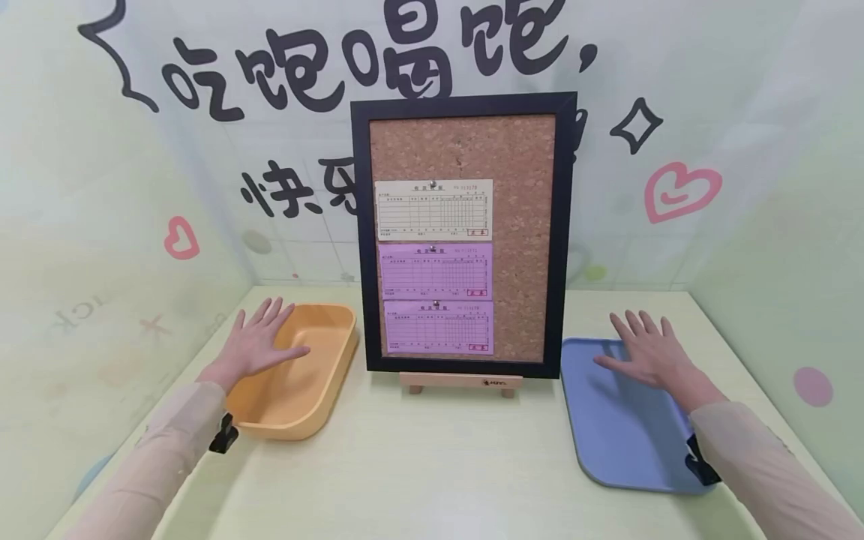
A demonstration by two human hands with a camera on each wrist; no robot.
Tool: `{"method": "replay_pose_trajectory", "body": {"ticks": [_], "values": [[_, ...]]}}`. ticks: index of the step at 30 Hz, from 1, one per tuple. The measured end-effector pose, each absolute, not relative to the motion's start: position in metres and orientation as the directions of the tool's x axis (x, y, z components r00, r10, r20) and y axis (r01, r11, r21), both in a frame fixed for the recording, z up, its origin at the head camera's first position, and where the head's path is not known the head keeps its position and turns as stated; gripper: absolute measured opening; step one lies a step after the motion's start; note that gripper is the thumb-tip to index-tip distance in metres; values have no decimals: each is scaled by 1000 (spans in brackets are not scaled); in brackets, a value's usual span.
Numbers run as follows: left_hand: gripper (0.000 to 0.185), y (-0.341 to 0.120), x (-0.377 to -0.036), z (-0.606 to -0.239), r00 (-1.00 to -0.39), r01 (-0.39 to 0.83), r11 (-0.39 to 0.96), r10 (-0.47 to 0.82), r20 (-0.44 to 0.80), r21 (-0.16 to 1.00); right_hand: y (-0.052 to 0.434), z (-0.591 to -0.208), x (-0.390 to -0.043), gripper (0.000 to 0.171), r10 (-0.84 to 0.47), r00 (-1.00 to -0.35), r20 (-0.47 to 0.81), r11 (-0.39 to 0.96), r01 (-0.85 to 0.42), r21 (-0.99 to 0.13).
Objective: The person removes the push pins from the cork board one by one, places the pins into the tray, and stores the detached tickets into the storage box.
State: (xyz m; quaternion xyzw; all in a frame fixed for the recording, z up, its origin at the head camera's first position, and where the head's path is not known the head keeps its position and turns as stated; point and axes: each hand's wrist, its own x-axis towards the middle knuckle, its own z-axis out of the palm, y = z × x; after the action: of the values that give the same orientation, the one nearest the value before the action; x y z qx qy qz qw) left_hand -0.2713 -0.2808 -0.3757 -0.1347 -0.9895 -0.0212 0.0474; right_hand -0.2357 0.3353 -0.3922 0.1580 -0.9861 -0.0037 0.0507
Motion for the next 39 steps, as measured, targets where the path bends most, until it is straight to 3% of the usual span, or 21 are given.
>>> {"method": "replay_pose_trajectory", "body": {"ticks": [9, 22, 39], "values": [[95, -282, -272, -370, -962, 264, 964, 262, 78, 17, 334, -382, -242, 89, -331, -936, 121, 943, -328, 45], [94, -279, -270, -358, -965, 247, 968, 240, 103, 51, 335, -378, -241, 89, -313, -945, 95, 949, -315, -7], [92, -261, -282, -343, -906, 348, 927, 294, 305, 140, 331, -371, -246, 90, -331, -939, 90, 941, -335, -38]]}}
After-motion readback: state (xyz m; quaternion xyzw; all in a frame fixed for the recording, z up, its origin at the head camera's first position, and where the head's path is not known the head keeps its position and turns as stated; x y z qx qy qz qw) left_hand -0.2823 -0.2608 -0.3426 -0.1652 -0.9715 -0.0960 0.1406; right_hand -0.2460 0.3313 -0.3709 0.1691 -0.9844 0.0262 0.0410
